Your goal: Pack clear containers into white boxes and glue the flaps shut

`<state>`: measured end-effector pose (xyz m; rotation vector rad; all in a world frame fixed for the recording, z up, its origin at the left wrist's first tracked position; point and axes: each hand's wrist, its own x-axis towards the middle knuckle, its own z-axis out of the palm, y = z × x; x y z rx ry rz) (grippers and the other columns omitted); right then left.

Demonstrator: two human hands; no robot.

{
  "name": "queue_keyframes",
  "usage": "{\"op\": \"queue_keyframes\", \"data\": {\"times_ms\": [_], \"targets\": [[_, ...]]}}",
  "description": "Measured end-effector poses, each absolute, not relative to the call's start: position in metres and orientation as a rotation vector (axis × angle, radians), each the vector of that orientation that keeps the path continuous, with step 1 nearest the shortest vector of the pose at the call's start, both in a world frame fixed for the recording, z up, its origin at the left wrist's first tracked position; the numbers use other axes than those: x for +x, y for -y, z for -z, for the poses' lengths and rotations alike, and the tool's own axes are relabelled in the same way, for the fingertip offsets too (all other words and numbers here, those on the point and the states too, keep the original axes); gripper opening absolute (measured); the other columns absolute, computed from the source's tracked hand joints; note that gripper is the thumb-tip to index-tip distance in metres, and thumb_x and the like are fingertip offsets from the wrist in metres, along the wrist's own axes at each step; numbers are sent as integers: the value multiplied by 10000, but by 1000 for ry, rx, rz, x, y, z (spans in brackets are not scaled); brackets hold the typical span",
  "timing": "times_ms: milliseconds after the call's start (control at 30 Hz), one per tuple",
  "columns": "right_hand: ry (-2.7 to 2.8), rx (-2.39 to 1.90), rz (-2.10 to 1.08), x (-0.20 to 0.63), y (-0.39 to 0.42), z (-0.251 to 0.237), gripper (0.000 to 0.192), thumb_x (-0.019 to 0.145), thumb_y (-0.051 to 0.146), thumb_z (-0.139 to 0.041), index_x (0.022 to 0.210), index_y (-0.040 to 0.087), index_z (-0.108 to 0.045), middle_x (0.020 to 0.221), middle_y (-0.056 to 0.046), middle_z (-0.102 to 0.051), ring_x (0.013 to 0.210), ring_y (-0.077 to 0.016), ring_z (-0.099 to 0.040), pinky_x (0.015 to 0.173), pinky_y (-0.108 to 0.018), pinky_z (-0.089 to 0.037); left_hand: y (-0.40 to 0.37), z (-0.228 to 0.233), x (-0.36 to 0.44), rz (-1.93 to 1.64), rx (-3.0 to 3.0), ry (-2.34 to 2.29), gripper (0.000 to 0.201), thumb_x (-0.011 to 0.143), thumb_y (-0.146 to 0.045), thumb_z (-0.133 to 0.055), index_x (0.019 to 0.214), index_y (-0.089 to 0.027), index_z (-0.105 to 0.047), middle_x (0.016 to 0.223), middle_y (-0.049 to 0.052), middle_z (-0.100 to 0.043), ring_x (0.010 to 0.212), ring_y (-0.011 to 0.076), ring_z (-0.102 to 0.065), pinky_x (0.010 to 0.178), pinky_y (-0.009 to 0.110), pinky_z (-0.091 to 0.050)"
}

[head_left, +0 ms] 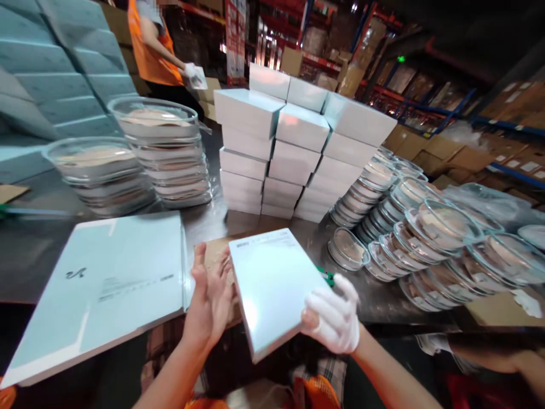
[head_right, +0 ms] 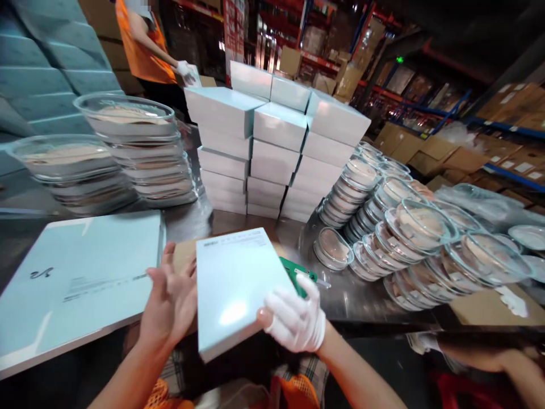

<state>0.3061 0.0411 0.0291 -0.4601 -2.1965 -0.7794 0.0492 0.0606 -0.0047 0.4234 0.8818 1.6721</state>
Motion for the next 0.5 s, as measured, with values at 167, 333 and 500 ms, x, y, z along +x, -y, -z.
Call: {"op": "queue_keyframes", "data": {"times_ms": [167, 333, 500], "targets": [[2041, -732, 1035, 295, -151, -175, 372, 931, 399, -719, 1260, 284, -588, 1218, -77, -692, 1189, -273, -641, 1125, -549, -469, -47, 20, 42, -1815, 551, -999, 1014, 772, -874, -671, 1628, -486, -288, 1717, 86, -387, 1621, 345, -308, 1279, 627, -305], [2001, -1320, 1034, 242, -271, -276, 652, 962, 230, -663, 1529, 36, -406, 1589, -237, -443, 1427, -310, -402, 1244, -521, -311, -26, 28, 37, -1665, 603, -1155, 1024, 750, -910, -646, 1607, -464, -307, 1704, 94, -409, 1445, 398, -550, 1255, 676, -310], [2167, -1479, 950, 227, -323, -289, 589, 933, 159, -705, 1467, 6, -511, 1467, -267, -558, 1320, -371, -543, 1111, -531, -462, -20, 43, 20, -1836, 702, -1322, 894, 845, -799, -647, 1578, -354, -393, 1589, 128, -536, 1423, 350, -566, 1262, 588, -359]]}}
